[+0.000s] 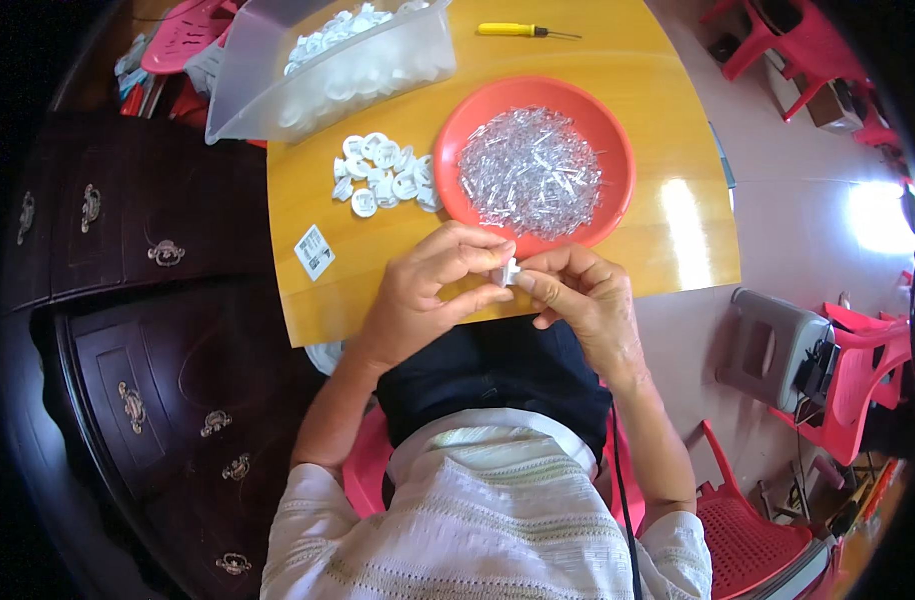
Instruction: Manually assembling small plastic parts by inserting a clear circular piece into a white base.
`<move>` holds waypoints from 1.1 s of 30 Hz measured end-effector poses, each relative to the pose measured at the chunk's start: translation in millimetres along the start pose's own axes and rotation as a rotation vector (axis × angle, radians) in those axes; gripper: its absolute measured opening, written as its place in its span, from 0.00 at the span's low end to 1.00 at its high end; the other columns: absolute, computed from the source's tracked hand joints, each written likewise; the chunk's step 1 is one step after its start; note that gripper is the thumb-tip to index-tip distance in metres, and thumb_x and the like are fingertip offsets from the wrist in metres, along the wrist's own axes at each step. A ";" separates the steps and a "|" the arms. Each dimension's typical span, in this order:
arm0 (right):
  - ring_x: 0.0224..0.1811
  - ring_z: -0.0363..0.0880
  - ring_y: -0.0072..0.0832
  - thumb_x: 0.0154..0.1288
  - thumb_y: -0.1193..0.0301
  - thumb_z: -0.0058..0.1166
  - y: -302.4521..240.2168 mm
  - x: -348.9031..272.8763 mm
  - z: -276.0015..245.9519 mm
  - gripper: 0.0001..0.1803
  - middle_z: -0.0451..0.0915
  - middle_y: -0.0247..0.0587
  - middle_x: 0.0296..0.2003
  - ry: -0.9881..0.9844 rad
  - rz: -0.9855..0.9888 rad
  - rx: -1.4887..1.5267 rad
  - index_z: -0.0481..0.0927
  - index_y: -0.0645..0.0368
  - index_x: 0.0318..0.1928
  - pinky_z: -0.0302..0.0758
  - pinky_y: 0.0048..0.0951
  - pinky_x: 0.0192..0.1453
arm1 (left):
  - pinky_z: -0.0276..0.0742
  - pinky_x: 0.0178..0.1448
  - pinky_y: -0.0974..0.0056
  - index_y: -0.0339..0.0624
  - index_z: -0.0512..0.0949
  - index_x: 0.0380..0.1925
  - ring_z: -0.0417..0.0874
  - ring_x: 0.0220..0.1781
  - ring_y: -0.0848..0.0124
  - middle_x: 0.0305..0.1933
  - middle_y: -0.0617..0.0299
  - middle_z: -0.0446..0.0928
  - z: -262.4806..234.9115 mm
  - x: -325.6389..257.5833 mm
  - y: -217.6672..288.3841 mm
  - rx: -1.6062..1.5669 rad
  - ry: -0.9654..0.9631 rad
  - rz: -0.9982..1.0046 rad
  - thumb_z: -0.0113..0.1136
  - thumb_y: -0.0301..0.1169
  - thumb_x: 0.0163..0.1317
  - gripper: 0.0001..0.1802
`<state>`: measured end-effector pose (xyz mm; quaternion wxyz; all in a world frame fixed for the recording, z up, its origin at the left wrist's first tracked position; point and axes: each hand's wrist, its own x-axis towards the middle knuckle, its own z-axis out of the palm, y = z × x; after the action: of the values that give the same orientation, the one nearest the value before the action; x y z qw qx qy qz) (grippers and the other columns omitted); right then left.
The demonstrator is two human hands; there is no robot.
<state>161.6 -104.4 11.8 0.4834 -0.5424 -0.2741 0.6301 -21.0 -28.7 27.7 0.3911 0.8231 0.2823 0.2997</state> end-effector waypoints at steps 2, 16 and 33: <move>0.30 0.81 0.23 0.61 0.70 0.63 -9.3 10.0 -10.4 0.09 0.83 0.40 0.31 0.069 -0.261 -0.342 0.81 0.63 0.38 0.78 0.24 0.33 | 0.79 0.51 0.64 0.41 0.81 0.42 0.81 0.49 0.63 0.47 0.59 0.79 -22.5 20.0 -4.5 0.418 -0.052 0.206 0.69 0.23 0.51 0.17; 0.43 0.78 0.41 0.53 0.66 0.62 -17.9 43.1 -22.8 0.14 0.75 0.43 0.36 0.370 -0.450 -1.287 0.74 0.59 0.35 0.77 0.41 0.40 | 0.72 0.59 0.67 0.43 0.74 0.59 0.76 0.57 0.68 0.56 0.61 0.75 -175.1 107.9 -115.8 0.539 0.497 -0.060 0.55 0.25 0.67 0.19; 0.37 0.80 0.41 0.57 0.70 0.57 -31.3 63.1 -20.2 0.05 0.77 0.41 0.31 0.293 -0.545 -1.142 0.78 0.56 0.33 0.77 0.41 0.37 | 0.70 0.62 0.62 0.37 0.75 0.56 0.76 0.58 0.64 0.56 0.55 0.75 -90.5 78.0 -44.9 0.478 0.653 0.047 0.56 0.21 0.65 0.19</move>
<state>194.1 -38.8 7.3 0.2939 -0.7054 -0.6249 0.1596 -44.5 92.8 59.0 0.0714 0.7585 0.4348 0.4801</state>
